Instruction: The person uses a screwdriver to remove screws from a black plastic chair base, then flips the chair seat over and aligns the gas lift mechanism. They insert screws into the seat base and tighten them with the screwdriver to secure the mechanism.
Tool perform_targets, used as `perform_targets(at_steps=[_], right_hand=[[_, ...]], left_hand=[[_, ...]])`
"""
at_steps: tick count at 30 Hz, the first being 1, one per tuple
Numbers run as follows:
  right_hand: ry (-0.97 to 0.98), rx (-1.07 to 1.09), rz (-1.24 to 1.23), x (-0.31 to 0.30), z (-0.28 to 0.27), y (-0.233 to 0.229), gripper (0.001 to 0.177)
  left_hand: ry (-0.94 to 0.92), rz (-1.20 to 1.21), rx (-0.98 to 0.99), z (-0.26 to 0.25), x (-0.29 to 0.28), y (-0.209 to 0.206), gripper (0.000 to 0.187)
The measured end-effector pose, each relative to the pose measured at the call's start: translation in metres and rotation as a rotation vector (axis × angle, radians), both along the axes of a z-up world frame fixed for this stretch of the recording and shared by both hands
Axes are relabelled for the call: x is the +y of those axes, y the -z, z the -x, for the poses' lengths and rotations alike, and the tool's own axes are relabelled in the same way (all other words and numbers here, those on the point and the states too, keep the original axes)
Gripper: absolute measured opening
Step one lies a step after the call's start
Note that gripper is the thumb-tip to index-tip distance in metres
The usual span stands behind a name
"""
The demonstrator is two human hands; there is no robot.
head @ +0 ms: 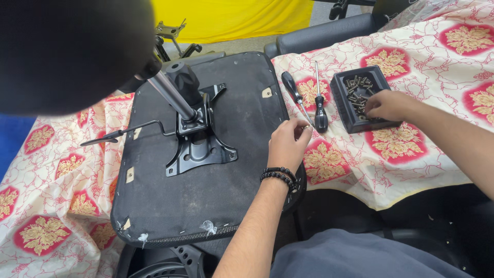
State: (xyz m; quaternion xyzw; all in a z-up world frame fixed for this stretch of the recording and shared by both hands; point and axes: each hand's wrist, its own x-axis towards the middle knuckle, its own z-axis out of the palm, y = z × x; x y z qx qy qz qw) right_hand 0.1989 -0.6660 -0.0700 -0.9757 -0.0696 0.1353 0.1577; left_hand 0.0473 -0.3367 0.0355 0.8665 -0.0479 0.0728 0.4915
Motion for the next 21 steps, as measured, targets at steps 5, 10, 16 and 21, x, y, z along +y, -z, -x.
perform_targets(at_steps=[5, 10, 16, 21], right_hand=[[0.117, -0.005, 0.209, 0.018, 0.007, 0.001, 0.034], [0.173, -0.052, 0.306, 0.039, 0.026, -0.015, 0.035], [0.138, -0.097, 0.345, 0.04, 0.022, -0.006, 0.038], [0.251, 0.036, 0.227, 0.036, 0.011, 0.004, 0.034]], left_hand=[[0.076, 0.01, -0.001, -0.008, -0.011, 0.001, 0.02], [0.128, 0.02, -0.017, -0.013, -0.015, 0.005, 0.019], [0.149, 0.016, -0.022, -0.016, -0.016, 0.01, 0.019], [0.172, 0.027, -0.042, -0.013, -0.017, 0.011, 0.019]])
